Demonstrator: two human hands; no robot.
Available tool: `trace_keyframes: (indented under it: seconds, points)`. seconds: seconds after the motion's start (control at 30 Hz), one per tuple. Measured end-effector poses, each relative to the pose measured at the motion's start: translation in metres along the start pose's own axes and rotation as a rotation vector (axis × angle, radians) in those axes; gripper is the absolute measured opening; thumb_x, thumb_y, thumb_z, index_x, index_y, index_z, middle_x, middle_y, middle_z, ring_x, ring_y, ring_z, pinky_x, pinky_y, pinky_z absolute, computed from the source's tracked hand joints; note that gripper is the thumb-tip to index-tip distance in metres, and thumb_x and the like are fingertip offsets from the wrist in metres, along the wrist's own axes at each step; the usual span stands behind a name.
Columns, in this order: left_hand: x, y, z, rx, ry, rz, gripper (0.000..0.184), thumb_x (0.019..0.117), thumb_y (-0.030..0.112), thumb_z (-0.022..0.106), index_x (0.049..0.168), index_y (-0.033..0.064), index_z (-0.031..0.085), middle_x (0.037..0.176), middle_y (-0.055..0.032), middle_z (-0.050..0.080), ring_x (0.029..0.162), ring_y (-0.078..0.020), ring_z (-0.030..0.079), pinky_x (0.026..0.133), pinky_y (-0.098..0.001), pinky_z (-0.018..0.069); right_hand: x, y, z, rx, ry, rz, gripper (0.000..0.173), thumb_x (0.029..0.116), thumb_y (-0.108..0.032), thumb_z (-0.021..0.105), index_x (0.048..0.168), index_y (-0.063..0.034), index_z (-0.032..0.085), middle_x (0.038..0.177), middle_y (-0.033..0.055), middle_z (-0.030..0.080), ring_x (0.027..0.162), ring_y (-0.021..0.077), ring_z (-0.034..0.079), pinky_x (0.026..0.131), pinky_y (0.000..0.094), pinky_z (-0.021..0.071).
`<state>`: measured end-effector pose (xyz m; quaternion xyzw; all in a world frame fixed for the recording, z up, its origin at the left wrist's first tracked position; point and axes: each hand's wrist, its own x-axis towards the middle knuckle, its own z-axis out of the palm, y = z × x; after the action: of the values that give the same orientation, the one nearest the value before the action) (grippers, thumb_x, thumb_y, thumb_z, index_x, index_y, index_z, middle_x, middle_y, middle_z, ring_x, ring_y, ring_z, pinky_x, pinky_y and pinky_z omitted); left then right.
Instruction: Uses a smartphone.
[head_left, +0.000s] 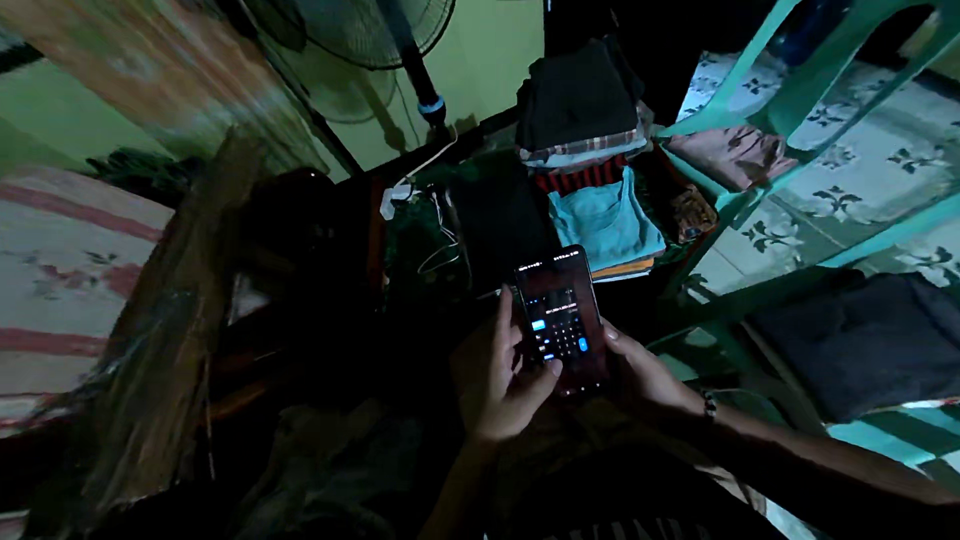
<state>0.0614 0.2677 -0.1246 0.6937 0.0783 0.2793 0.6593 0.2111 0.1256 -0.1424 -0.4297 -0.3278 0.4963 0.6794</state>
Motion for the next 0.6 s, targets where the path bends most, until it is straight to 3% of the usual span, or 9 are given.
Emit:
trace_keyframes:
  seconds: [0.17,0.3,0.4,0.47,0.53,0.6]
  points:
    - [0.018,-0.028,-0.020,0.027,0.040,0.077,0.107,0.0867,0.014,0.072,0.164,0.0098,-0.002,0.145,-0.0179,0.053,0.119,-0.0187,0.064,0.099,-0.0375,0.0571,0.025,0.017,0.000,0.232,0.020,0.075,0.077,0.0956,-0.054,0.063,0.151,-0.0087,0.036,0.134,0.0041,0.063,0.122,0.0157,0.061,0.104,0.0384,0.0524]
    - [0.024,-0.025,-0.027,0.014,0.094,-0.113,0.111,0.0852,0.007,0.076,0.165,0.0192,0.000,0.133,-0.0135,0.062,0.111,-0.0202,0.068,0.094,-0.0382,0.0603,0.035,0.029,-0.013,0.230,-0.122,0.043,0.065,0.1041,-0.048,0.051,0.155,-0.0118,0.035,0.142,0.0052,0.058,0.129,0.0177,0.057,0.109,0.0402,0.0486]
    - [0.029,-0.024,-0.031,0.032,0.077,-0.168,0.114,0.0836,0.006,0.078,0.165,0.0210,0.001,0.151,-0.0106,0.049,0.124,-0.0190,0.062,0.101,-0.0376,0.0572,0.038,0.028,-0.015,0.222,-0.100,0.113,0.062,0.1038,-0.048,0.052,0.153,-0.0129,0.038,0.137,0.0051,0.061,0.123,0.0189,0.061,0.103,0.0414,0.0532]
    - [0.032,-0.025,-0.033,0.064,0.058,-0.172,0.118,0.0815,0.009,0.082,0.165,0.0187,-0.001,0.160,-0.0104,0.039,0.131,-0.0184,0.057,0.106,-0.0369,0.0540,0.038,0.028,-0.015,0.145,-0.033,0.181,0.061,0.1041,-0.047,0.052,0.152,-0.0121,0.039,0.135,0.0038,0.062,0.120,0.0178,0.063,0.100,0.0410,0.0557]
    - [0.033,-0.029,-0.034,0.111,0.065,-0.199,0.123,0.0779,0.012,0.086,0.165,0.0173,-0.001,0.159,-0.0107,0.039,0.130,-0.0161,0.058,0.105,-0.0349,0.0546,0.038,0.029,-0.019,0.005,0.003,0.206,0.057,0.1071,-0.043,0.046,0.152,-0.0086,0.039,0.135,0.0038,0.062,0.120,0.0152,0.062,0.101,0.0379,0.0550]
    - [0.035,-0.032,-0.034,0.161,0.094,-0.239,0.124,0.0749,0.014,0.088,0.165,0.0178,0.004,0.156,-0.0103,0.044,0.127,-0.0143,0.060,0.103,-0.0338,0.0560,0.040,0.029,-0.022,-0.345,0.011,0.191,0.050,0.1099,-0.034,0.040,0.151,-0.0048,0.041,0.138,0.0025,0.060,0.122,0.0077,0.060,0.104,0.0295,0.0523]
